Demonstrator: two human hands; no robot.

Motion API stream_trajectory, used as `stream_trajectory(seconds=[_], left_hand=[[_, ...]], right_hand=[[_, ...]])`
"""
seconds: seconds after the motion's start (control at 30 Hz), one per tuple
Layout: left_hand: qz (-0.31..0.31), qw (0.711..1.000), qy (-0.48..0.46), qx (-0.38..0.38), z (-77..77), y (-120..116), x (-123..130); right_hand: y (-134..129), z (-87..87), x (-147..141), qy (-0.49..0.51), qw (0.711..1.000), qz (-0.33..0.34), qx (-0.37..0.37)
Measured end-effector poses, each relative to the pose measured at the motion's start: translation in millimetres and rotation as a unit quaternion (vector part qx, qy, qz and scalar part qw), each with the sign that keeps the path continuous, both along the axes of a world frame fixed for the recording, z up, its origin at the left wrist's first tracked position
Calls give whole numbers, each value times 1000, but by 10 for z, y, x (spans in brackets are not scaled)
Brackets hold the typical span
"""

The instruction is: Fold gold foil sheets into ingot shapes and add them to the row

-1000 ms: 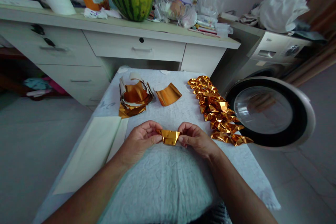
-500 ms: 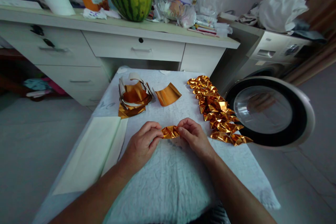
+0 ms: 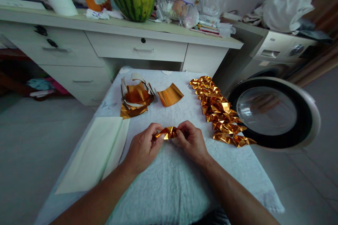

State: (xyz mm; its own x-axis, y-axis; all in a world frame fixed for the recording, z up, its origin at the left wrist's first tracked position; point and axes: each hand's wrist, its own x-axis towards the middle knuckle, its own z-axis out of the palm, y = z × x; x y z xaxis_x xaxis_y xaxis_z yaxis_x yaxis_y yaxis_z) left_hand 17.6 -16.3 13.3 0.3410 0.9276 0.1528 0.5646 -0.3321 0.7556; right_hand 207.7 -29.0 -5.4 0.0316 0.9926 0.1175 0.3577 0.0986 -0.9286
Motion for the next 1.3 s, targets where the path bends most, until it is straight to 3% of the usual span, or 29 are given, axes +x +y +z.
stream_trajectory(seconds=[0.53,1.3], left_hand=[[15,999,39,7,-59,37,41],[27,1000,10,-9,-74,38,52]], right_hand=[[-20,32,-52,-57,998,18,23],[7,26,-40,-60,998,25,23]])
